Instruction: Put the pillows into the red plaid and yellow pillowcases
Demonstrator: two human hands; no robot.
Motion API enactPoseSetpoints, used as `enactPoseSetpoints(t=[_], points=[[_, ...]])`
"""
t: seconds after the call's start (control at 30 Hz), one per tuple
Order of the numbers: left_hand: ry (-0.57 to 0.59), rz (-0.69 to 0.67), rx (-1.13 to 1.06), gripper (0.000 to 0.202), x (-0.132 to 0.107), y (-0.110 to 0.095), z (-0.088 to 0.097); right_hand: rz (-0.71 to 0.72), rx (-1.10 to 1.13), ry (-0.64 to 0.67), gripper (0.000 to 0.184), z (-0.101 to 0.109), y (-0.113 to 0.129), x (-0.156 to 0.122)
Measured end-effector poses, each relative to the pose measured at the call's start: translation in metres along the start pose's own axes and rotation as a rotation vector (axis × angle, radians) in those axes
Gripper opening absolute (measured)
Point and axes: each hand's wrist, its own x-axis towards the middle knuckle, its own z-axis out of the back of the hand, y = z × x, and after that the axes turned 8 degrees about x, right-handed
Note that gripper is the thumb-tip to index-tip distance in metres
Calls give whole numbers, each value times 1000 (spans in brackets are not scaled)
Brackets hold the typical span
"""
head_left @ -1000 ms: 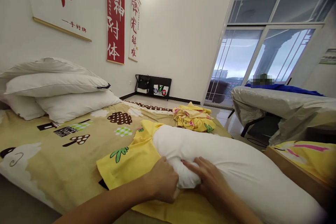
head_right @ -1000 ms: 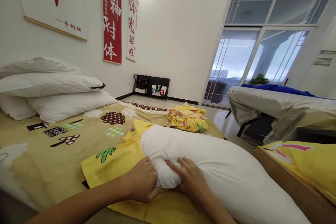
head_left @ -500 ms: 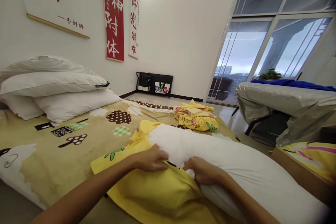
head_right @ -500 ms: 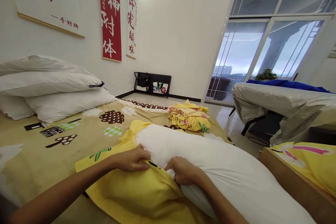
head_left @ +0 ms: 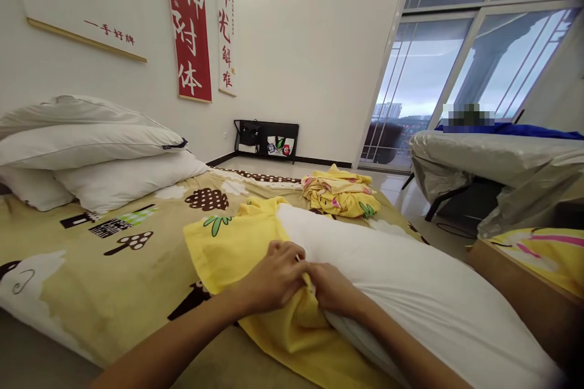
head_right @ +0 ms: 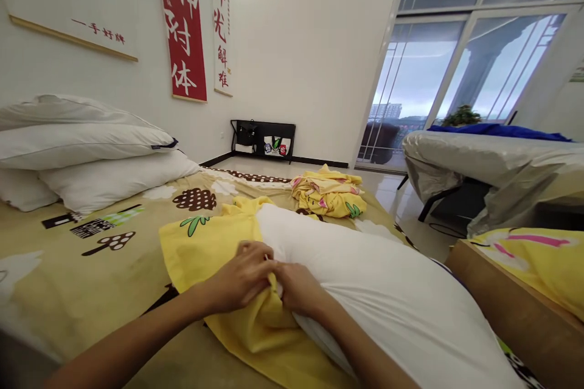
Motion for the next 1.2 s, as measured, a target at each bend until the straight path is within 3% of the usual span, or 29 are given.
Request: enactPoseSetpoints(t=[0.07, 0.1, 0.2, 0.27, 0.33, 0.5, 0.67, 0.8, 0.97, 1.13, 1.2], points=[[-143, 196, 9, 23, -49, -9, -5, 35, -14, -3, 19, -2, -1, -4], [-145, 303, -13, 20, -74, -12, -7, 48, -48, -4, 19, -2, -1, -5], [112, 676, -170, 35, -131, -14, -14, 99, -271, -14, 16, -5, 3, -11], [235, 873, -305, 40, -146, -8, -20, 173, -448, -31, 17, -9, 6, -14], [208, 952, -438, 44, -143, -1, -27, 236, -574, -47, 19, -13, 9, -17], [42, 979, -791, 53, -101, -5, -47, 180, -675, -55, 18, -14, 12, -18], [-188, 894, -797, 44, -86, -17, -59, 64, -614, -40, 19, -24, 22, -12], [-134, 824, -808, 41, -92, -31, -62, 9, -542, -26, 19, -22, 42, 6], [16, 611, -918, 44, -76, -53, -64, -9, -452, -90, 17, -18, 59, 38], [-8, 833, -1230, 51, -86, -28, -46, 113, -447, -33, 15, -30, 44, 31], [-24, 871, -1193, 50, -99, -21, -38, 138, -486, -11, 17, -29, 40, 28]])
